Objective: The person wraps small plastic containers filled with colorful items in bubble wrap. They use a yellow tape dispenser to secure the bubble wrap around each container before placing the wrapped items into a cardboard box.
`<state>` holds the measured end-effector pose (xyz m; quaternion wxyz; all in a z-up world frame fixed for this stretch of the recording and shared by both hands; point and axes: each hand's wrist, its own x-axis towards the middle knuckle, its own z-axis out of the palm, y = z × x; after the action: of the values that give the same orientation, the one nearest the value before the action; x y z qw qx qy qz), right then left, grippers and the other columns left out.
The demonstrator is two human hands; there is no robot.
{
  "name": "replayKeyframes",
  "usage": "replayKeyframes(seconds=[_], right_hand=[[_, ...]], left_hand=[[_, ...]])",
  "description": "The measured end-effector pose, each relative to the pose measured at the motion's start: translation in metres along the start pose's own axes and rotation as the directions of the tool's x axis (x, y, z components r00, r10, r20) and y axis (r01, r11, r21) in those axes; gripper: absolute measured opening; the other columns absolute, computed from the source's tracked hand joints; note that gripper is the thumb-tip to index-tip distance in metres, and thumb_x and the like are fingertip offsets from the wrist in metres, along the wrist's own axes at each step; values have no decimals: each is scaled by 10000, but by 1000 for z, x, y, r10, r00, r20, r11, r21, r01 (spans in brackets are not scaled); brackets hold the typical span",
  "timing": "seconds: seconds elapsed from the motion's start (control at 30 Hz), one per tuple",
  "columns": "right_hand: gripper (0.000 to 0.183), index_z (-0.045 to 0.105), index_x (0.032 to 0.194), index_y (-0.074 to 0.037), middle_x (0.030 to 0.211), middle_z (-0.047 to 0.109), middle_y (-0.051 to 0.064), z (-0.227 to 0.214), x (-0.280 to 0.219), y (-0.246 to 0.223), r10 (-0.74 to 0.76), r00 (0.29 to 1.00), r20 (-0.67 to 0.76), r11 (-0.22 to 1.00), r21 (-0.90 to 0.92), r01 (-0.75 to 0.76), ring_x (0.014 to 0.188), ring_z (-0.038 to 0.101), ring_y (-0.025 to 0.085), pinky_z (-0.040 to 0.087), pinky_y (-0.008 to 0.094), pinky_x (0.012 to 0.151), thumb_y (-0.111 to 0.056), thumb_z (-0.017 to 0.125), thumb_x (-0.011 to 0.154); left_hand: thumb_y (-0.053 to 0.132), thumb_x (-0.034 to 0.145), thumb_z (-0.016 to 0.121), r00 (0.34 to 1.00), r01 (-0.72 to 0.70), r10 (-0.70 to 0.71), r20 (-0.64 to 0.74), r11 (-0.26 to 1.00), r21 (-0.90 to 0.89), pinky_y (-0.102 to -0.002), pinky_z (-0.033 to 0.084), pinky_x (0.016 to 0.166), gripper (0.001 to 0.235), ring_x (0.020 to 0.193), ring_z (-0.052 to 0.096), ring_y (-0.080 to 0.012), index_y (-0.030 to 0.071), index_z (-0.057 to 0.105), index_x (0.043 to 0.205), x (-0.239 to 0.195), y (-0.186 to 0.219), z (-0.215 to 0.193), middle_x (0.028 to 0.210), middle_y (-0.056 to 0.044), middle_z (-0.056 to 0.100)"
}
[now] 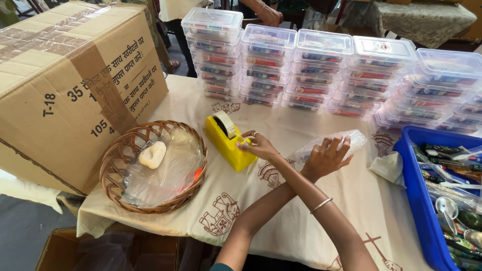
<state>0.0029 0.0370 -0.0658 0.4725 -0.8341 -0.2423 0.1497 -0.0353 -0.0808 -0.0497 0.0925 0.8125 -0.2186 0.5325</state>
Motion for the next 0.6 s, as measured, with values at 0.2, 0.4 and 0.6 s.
replayKeyframes(seconds=[0.2, 0.4, 0.6], right_hand=[[482, 797, 1047, -140, 1017, 755, 65, 4, 10, -2, 131, 987, -95, 991, 51, -127, 1007, 677, 196, 499, 372, 902, -548, 540, 1031], [423, 794, 942, -24, 805, 700, 89, 6, 23, 0, 178, 981, -82, 940, 309, -145, 691, 544, 181, 436, 379, 661, -436, 703, 971], [328, 769, 1022, -99, 932, 793, 72, 10, 15, -28, 26, 971, -236, 927, 369, 65, 807, 732, 152, 610, 367, 819, -391, 740, 875]], left_hand=[[509, 899, 742, 1000, -13, 13, -23, 999, 36, -284, 514, 537, 617, 947, 631, -176, 94, 585, 1328, 4, -7, -7, 1189, -60, 575], [479, 922, 751, 995, 83, -84, -48, 996, -28, -292, 546, 550, 557, 930, 622, -187, 97, 588, 1293, 7, -19, -6, 1190, -62, 576], [471, 915, 743, 997, 67, -69, -40, 997, -39, -308, 570, 558, 577, 931, 631, -193, 80, 587, 1309, 9, -23, -12, 1184, -76, 578]])
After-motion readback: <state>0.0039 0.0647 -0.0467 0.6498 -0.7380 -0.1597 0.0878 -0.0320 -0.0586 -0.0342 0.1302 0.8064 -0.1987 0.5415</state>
